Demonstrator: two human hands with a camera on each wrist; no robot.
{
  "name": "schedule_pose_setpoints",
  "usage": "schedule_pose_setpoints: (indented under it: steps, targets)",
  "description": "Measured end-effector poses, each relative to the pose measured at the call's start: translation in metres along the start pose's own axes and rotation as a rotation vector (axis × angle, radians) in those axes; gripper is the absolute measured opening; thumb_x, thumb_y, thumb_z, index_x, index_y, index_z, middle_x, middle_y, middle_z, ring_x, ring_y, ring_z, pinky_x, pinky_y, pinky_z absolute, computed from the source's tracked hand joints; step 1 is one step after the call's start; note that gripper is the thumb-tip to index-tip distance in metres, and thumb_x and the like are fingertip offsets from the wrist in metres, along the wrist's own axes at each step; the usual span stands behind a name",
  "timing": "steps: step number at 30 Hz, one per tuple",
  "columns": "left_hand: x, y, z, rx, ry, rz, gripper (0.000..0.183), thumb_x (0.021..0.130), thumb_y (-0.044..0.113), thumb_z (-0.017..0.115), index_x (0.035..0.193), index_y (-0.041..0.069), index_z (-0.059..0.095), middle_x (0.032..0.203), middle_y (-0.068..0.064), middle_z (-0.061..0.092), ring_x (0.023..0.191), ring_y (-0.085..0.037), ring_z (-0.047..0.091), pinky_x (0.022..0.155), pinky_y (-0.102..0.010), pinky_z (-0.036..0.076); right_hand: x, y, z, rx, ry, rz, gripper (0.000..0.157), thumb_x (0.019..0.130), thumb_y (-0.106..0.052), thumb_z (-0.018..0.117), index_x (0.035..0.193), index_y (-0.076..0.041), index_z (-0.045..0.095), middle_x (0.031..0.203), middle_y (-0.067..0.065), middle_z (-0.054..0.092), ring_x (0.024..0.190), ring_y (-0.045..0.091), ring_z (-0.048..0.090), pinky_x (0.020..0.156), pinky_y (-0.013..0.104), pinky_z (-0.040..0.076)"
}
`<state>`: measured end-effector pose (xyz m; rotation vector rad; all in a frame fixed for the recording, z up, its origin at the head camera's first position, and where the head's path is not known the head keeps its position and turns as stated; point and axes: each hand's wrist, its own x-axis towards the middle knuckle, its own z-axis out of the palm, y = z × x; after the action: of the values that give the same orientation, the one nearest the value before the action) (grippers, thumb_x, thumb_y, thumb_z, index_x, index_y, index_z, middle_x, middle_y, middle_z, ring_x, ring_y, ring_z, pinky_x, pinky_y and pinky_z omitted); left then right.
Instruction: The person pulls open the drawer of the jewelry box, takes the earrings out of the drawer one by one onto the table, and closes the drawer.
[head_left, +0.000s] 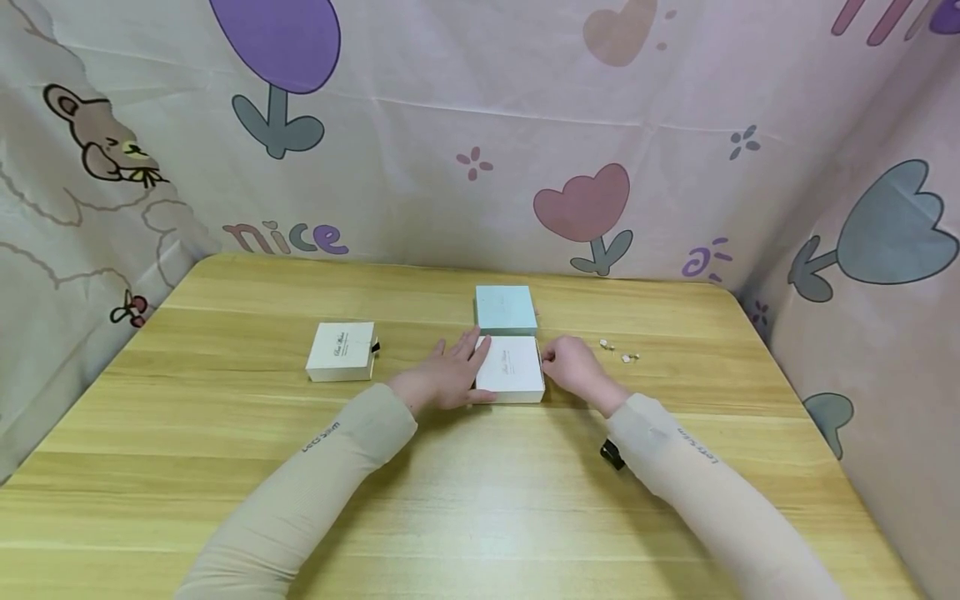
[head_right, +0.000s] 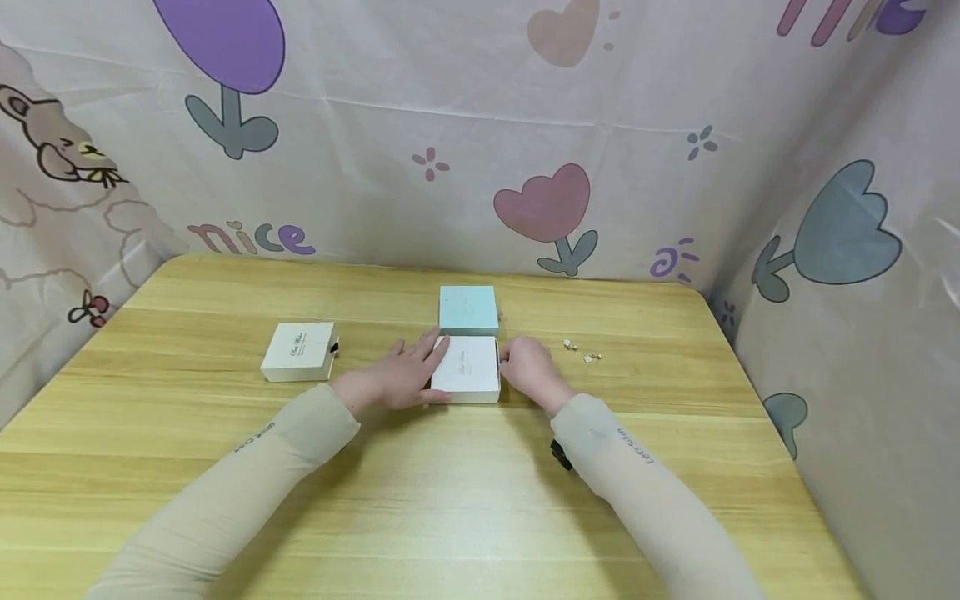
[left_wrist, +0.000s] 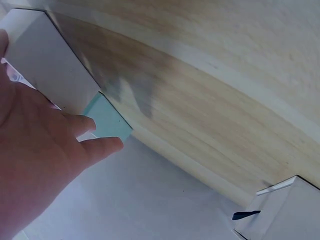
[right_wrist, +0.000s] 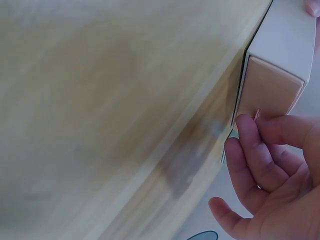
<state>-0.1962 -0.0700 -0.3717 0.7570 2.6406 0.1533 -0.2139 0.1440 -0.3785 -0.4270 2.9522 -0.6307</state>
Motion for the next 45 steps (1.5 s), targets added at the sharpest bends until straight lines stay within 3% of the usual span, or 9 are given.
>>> schedule_pose_setpoints:
  steps: [9,19,31,45]
  targets:
    - [-0.002,0.000,-0.001,-0.016,-0.010,0.000,0.090,0.091,0.059,0.042,0.151,0.008,-0.004,0.157,-0.015,-0.014,0.146,-0.027,-0.004,0.115,-0.055,0.007,-0.004,0.008,-0.004,-0.014,0.010,0.025,0.018,0.081,0.000,0.054,0.070,-0.001,0.069,0.069,0.008,0.066,0.060,0.015,0.049,0.064,0.030,0.045]
    - [-0.001,-0.001,-0.002,-0.012,-0.012,0.003,0.090,0.091,0.059,0.041,0.151,0.008,-0.003,0.157,-0.015,-0.013,0.146,-0.027,-0.003,0.115,-0.056,0.007,-0.008,0.015,-0.007,0.014,0.000,0.038,0.018,0.082,0.001,0.053,0.068,0.000,0.065,0.065,0.006,0.059,0.058,0.013,0.043,0.059,0.024,0.038]
    - [-0.001,0.000,-0.001,-0.005,-0.001,0.006,0.090,0.091,0.059,0.041,0.151,0.008,-0.002,0.157,-0.015,-0.011,0.146,-0.027,-0.002,0.115,-0.056,0.008,-0.012,0.025,-0.013,-0.024,0.012,0.061,0.017,0.084,-0.002,0.055,0.082,0.002,0.071,0.082,0.013,0.069,0.069,0.019,0.055,0.074,0.038,0.051]
    - [0.000,0.000,-0.001,-0.008,-0.005,0.010,0.090,0.091,0.058,0.042,0.151,0.008,-0.002,0.157,-0.015,-0.012,0.146,-0.028,-0.002,0.115,-0.056,0.007,-0.015,0.036,-0.016,-0.026,0.000,0.073,0.016,0.083,-0.001,0.054,0.080,0.003,0.070,0.083,0.014,0.069,0.071,0.020,0.057,0.077,0.040,0.051]
